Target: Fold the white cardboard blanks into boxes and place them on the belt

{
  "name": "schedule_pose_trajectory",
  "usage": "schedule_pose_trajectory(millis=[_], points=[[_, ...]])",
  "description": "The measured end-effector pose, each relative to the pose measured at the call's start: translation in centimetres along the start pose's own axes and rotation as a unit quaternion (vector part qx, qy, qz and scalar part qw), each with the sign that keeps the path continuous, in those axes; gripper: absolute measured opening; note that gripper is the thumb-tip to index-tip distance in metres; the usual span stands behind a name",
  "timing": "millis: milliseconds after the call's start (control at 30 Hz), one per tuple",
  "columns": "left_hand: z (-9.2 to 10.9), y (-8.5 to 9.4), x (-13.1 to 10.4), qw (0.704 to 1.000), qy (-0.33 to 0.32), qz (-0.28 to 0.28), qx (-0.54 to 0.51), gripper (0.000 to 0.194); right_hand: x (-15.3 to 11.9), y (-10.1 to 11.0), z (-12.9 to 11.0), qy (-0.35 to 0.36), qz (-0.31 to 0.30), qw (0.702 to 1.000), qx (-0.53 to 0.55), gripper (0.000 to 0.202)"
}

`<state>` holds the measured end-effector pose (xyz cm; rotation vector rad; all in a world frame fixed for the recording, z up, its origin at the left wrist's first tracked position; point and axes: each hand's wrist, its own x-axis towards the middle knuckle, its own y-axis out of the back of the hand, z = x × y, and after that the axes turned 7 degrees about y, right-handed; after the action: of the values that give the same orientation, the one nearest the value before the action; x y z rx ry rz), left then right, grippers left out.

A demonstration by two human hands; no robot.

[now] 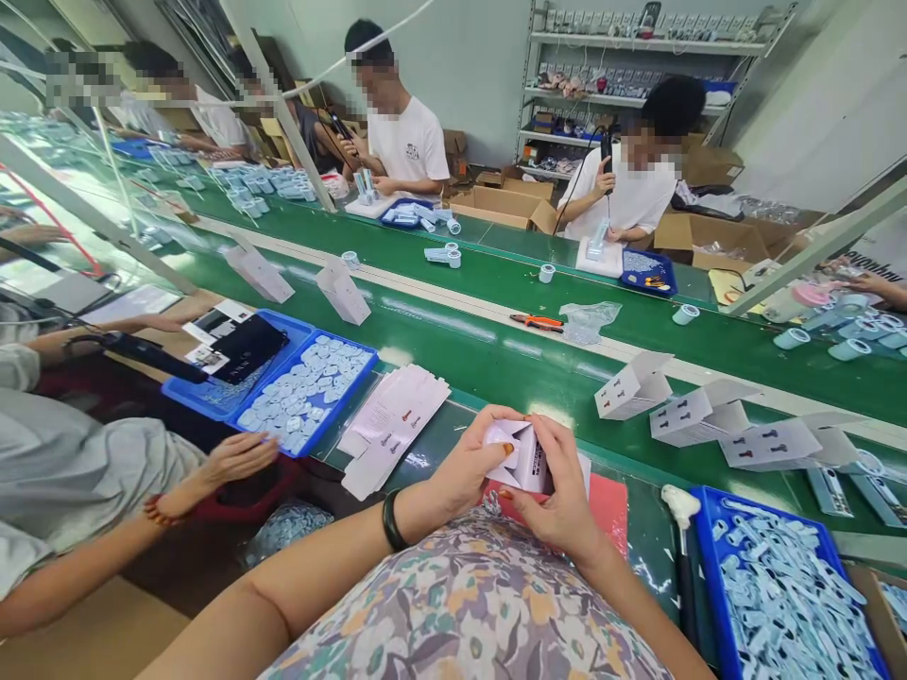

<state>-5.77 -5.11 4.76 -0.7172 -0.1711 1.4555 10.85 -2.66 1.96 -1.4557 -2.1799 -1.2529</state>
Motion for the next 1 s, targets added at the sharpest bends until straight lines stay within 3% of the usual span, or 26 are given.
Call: schedule_pose_trajectory(millis=[300,400,500,667,733,800,867,900,1000], points=[[-1.2,0.6,0.7,0.999,-0.018,0.017,0.049,0.038,-0.6,0.1,0.7,-0.011,-0.007,1.000,0.008,0.083],[-1.3,1.5,0.7,0.999,-0.024,-0.017,-0.017,0.050,-0.5,0.3,1.1,-0.031,0.006,0.999,0.030,0.080],[-0.9,1.9,1.5,0.994,-0.078,-0.012,-0.070,0.067,-0.2,0.0,1.1,-0.066,0.046,0.995,0.067,0.080],[-1.0,1.1,3.9,0.987,-0.123,-0.005,-0.108,0.072,1.3,-1.3,0.5,-0.072,0.011,0.990,0.121,0.089],[-1.4,1.0,4.1,0.986,-0.138,-0.025,-0.092,0.078,2.2,-1.2,1.0,-0.095,0.028,0.986,0.136,0.086],[-2.0,1.3,3.9,0.988,-0.149,-0.032,-0.016,0.098,2.9,-0.6,1.8,-0.114,0.047,0.984,0.132,0.077],[-2.3,2.1,3.8,0.986,-0.148,0.002,0.078,0.112,3.2,0.2,2.6,-0.117,0.050,0.985,0.112,0.068],[-2.3,2.5,4.1,0.984,-0.147,0.034,0.100,0.110,3.0,0.5,2.8,-0.117,0.053,0.987,0.101,0.065],[-1.7,3.9,6.1,0.981,-0.138,0.133,-0.013,0.073,1.6,0.2,2.7,-0.138,0.115,0.980,0.087,0.055]])
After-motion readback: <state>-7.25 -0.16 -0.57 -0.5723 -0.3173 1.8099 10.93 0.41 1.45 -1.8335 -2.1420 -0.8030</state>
